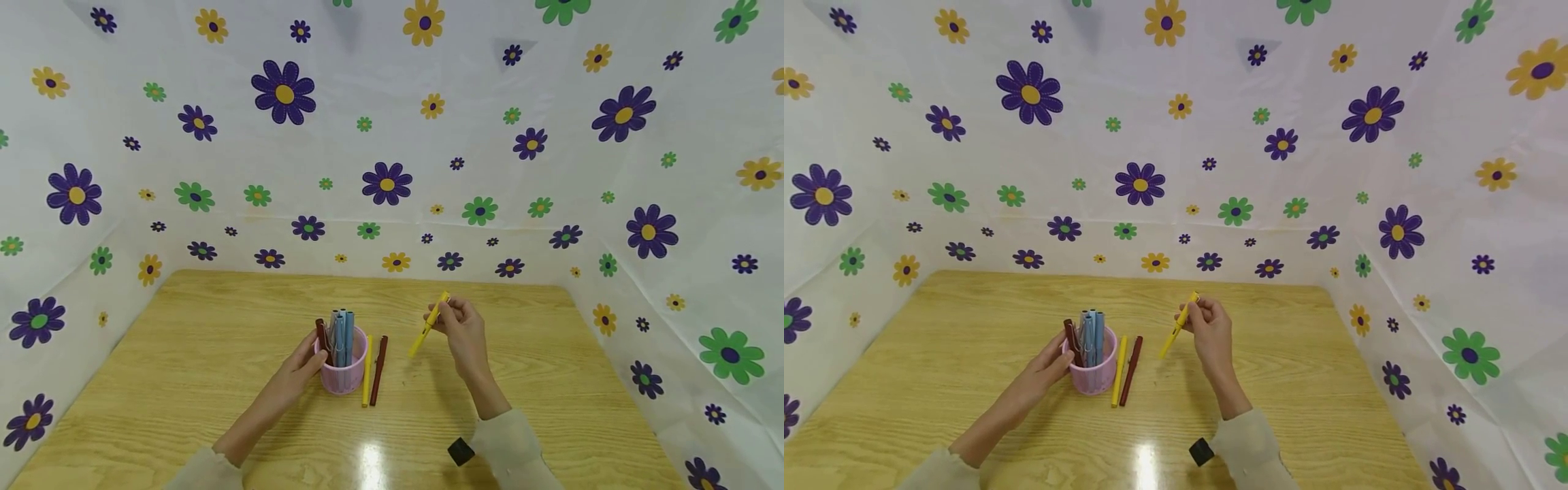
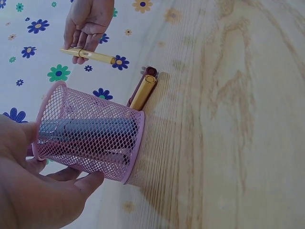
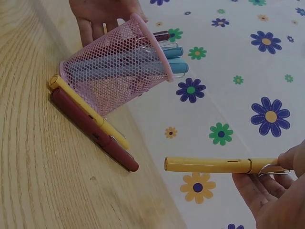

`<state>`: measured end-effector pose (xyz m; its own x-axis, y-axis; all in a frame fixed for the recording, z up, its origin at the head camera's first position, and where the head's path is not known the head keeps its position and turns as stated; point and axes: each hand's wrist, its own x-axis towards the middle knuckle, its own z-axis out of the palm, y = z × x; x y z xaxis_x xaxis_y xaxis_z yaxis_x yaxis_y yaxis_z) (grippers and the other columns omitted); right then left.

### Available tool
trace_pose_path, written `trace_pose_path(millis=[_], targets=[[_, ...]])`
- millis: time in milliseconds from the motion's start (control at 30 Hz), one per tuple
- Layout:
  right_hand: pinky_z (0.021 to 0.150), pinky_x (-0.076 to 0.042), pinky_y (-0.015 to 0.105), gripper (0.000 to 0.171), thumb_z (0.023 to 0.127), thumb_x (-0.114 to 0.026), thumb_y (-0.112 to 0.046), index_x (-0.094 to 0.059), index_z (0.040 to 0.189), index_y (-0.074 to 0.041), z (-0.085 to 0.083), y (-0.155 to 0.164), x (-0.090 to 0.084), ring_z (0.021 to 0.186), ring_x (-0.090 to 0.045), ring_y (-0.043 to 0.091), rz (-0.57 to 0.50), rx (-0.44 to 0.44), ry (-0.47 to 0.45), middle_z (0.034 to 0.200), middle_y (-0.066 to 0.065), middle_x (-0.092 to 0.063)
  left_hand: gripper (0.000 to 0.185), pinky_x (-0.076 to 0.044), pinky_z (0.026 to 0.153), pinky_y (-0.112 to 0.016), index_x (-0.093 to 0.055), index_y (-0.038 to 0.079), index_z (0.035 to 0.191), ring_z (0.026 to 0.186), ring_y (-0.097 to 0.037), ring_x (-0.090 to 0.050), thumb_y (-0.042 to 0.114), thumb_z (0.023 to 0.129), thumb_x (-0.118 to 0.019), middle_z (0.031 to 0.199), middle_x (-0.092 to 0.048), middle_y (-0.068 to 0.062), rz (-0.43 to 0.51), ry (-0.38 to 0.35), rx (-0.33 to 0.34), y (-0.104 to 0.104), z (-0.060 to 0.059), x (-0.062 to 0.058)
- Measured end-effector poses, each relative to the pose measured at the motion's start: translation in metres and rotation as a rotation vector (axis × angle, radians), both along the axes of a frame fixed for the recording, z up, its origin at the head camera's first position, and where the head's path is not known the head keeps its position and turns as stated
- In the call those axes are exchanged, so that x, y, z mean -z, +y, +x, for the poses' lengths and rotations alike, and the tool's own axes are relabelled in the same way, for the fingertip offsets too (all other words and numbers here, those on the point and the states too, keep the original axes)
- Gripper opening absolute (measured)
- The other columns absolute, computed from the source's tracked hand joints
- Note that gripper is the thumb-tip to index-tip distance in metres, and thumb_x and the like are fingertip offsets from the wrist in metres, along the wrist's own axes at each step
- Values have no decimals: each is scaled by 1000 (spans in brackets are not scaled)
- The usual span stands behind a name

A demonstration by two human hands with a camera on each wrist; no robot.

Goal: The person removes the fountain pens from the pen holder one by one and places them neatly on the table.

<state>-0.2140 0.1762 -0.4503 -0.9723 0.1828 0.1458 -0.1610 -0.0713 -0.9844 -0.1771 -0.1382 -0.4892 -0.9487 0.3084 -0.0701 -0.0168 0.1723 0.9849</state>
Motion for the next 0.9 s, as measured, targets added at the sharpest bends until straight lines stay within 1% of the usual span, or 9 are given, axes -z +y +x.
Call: trace_pose_path(millis=[67,200,367,533,700,767,900], targets=[[85,-63,35,26,107,-56,-9,-55,122,12,-1,0,3,100,-73,39,4,1,-7,111,22,-71,69,-25,122,-55,-15,15,167,154,-39,-17,38,111,-47,169,-16,-21,2,1,2,0,0,0],[83,-63,34,28,107,-57,-10,-55,123,13,0,1,6,98,-73,36,16,1,-18,111,22,-71,69,-26,122,-55,-14,14,167,154,-39,-18,37,111,-47,169,-17,-22,8,8,5,0,0,1],[83,-63,34,25,107,-57,-10,-57,121,11,0,1,9,98,-73,36,23,-11,-44,110,21,-70,68,-26,121,-55,-15,13,167,154,-40,-18,36,112,-47,169,-17,-23,12,8,4,0,0,1],[83,-63,35,27,107,-58,-12,-57,122,10,1,1,13,98,-73,37,33,-7,-74,114,25,-68,69,-26,121,-56,-15,14,167,154,-40,-17,37,111,-47,169,-17,-22,5,6,4,0,0,0],[80,-63,33,27,107,-58,-12,-58,122,10,1,0,17,91,-73,28,59,7,-112,113,27,-67,69,-25,122,-56,-15,14,167,154,-39,-17,37,111,-47,169,-17,-22,5,3,4,0,1,0],[79,-63,33,26,107,-58,-12,-59,122,10,1,-1,19,88,-72,23,71,11,-124,111,27,-67,69,-24,122,-55,-14,14,167,154,-39,-17,37,111,-47,169,-16,-21,6,2,3,0,1,0],[79,-64,35,26,107,-59,-11,-60,122,9,1,-2,24,85,-70,21,95,10,-140,104,22,-67,69,-24,122,-55,-14,14,167,154,-39,-17,38,111,-47,169,-16,-22,4,3,0,0,1,0]])
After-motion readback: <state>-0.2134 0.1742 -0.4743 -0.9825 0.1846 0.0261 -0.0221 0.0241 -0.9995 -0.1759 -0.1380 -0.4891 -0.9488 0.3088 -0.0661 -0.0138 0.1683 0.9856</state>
